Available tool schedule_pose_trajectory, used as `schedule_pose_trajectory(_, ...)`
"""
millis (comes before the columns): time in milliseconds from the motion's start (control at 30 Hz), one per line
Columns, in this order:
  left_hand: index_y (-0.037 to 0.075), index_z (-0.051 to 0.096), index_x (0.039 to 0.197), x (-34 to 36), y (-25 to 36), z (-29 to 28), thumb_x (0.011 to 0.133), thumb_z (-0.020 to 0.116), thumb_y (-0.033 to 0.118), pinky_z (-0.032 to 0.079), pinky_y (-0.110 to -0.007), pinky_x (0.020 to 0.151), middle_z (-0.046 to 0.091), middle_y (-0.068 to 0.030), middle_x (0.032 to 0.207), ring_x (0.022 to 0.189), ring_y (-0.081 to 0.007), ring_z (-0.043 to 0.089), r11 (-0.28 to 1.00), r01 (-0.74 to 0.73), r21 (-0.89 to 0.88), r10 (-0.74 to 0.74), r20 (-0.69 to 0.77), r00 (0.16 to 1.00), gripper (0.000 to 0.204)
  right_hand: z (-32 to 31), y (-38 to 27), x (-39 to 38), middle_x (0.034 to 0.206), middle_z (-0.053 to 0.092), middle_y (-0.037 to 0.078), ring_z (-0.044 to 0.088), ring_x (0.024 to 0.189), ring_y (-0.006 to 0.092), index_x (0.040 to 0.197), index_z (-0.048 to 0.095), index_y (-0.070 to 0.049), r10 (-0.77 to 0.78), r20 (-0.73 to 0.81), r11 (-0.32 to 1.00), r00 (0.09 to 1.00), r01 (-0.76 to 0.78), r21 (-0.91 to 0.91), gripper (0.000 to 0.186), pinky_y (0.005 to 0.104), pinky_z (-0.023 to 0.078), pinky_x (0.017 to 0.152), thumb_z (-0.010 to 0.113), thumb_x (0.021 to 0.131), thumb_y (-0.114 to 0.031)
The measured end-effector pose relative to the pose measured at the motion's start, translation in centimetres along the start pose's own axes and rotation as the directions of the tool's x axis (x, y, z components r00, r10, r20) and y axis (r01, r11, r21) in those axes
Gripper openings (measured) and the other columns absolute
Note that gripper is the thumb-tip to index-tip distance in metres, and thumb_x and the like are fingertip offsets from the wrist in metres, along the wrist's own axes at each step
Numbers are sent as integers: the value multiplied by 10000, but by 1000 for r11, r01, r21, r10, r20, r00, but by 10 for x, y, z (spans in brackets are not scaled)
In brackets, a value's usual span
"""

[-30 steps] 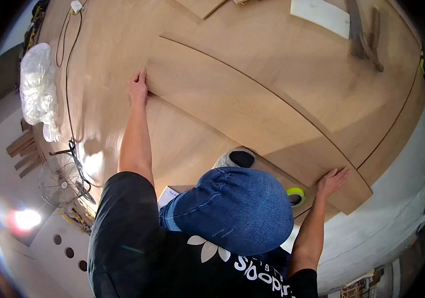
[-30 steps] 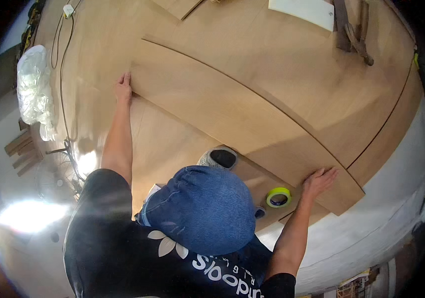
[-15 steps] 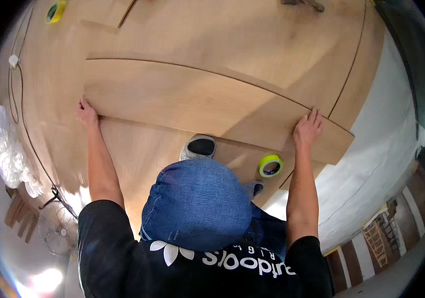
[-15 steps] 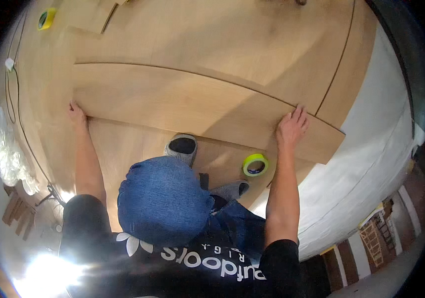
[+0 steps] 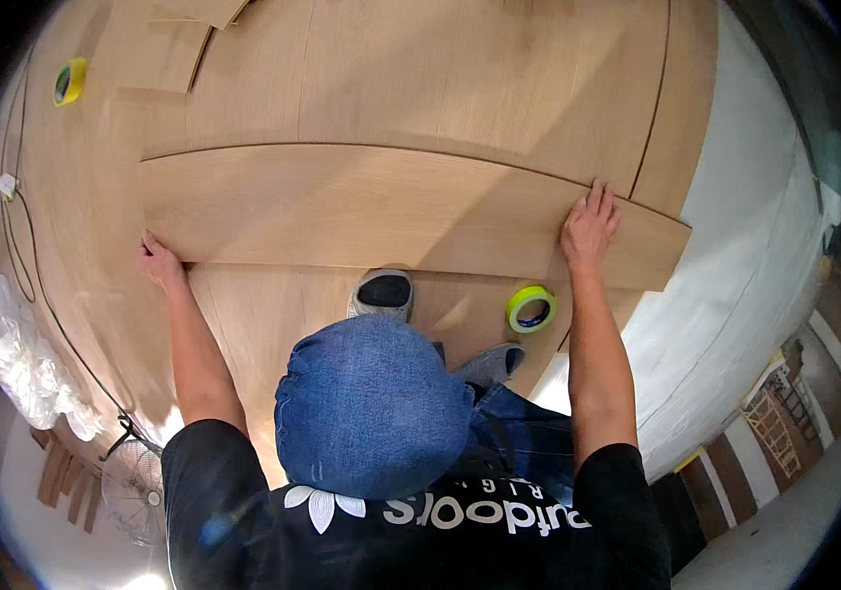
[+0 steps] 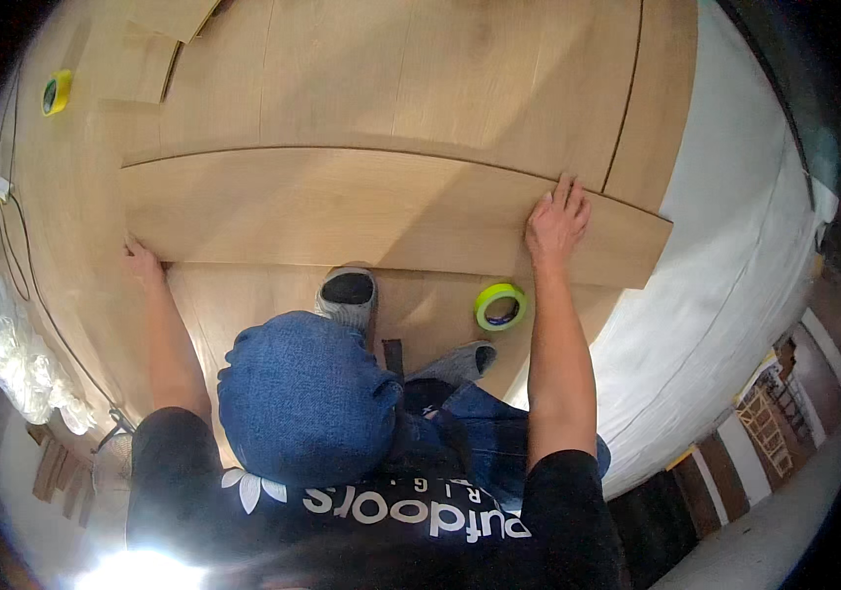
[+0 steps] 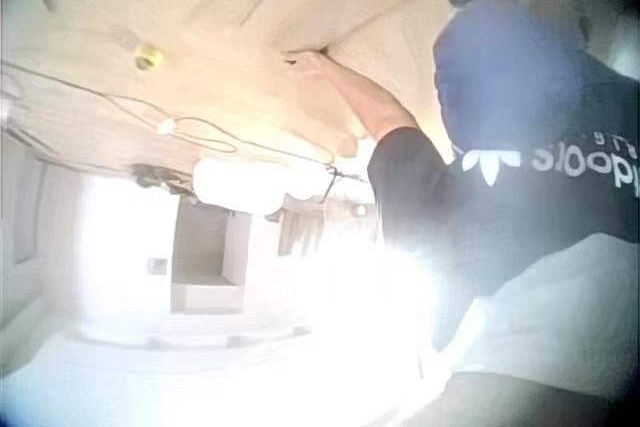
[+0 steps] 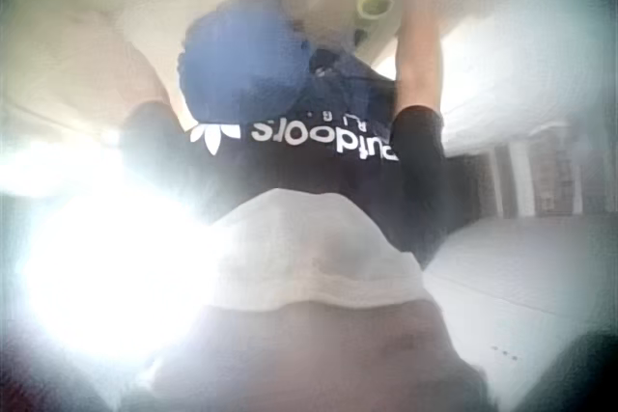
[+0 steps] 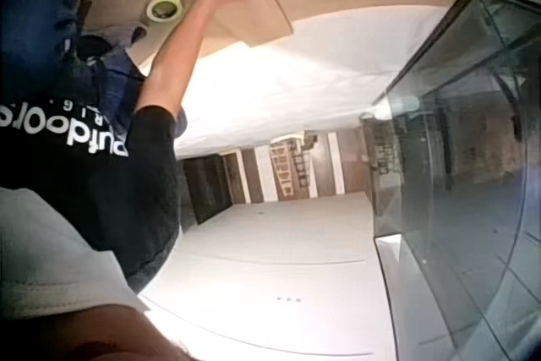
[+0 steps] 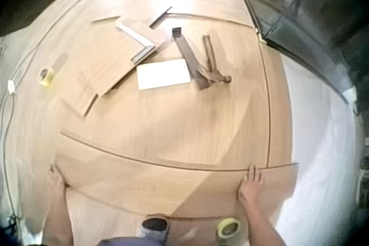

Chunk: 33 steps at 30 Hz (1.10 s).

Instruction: The person measures and fits laminate flooring planks, using a square and a pencil to mark the boards before placing them onto the floor.

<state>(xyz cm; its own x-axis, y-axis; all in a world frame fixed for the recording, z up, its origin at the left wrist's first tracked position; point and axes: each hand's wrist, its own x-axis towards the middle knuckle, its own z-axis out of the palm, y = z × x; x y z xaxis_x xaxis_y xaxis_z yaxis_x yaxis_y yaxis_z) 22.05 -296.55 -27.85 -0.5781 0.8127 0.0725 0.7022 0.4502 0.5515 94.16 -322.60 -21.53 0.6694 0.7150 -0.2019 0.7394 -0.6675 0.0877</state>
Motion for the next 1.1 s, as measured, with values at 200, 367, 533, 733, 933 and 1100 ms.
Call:
schedule_pose_trajectory(200, -40, 701, 954, 15, -22, -20, 1017, 588, 270, 496, -422, 671, 715, -183, 826, 729, -268, 645, 963, -13, 270, 33, -70, 997, 336, 25, 14, 1, 1612, 307, 234, 266, 1485, 425, 1555, 336, -26, -34, -50, 992, 998, 40, 116, 655, 520, 195, 1229, 466, 1037, -405)
schedule_pose_trajectory(367, -25, 701, 935, 7, -6, -6, 1007, 587, 303, 487, -469, 696, 665, -204, 784, 715, -340, 612, 974, -126, 186, 138, -52, 989, 355, 54, 46, -102, 1606, 228, 329, 185, 1510, 456, 1561, 251, 54, 547, 16, 822, 837, -540, 181, 770, 548, 171, 1228, 359, 1060, -521)
schedule_pose_trajectory(533, -13, 707, 935, 0, 0, -9, 1009, 580, 331, 489, -479, 721, 683, -221, 870, 788, -373, 633, 983, -71, 169, 88, -94, 992, 373, 68, 39, -123, 1614, 181, 343, 153, 1514, 472, 1563, 233, 60, 530, -23, 819, 848, -504, 273, 753, 548, 140, 1234, 328, 1070, -500)
schedule_pose_trajectory(733, 14, 707, 951, 15, -36, 11, 1023, 532, 360, 505, -468, 725, 706, -189, 867, 813, -352, 675, 983, 1, 186, -2, 4, 1000, 394, 110, 78, -131, 1616, 160, 355, 108, 1519, 487, 1554, 228, 89, 476, 14, 871, 879, -473, 131, 743, 542, 101, 1244, 329, 1075, -470)
schedule_pose_trajectory(933, -12, 717, 1038, 11, -26, 0, 1018, 561, 364, 514, -463, 762, 729, -206, 957, 843, -353, 673, 992, 85, 91, -79, -70, 994, 408, 60, 29, -116, 1639, 151, 314, 127, 1532, 443, 1569, 218, 64, 500, -29, 831, 866, -470, 297, 750, 519, 105, 1249, 347, 1070, -481)
schedule_pose_trajectory(1100, -37, 705, 1097, -1, -2, -4, 1025, 553, 371, 513, -446, 815, 731, -214, 1014, 917, -351, 677, 992, 67, 105, -68, -1, 998, 442, 55, 27, -115, 1646, 137, 305, 149, 1528, 437, 1587, 207, 27, 513, -18, 821, 858, -484, 302, 734, 521, 128, 1244, 381, 1059, -454)
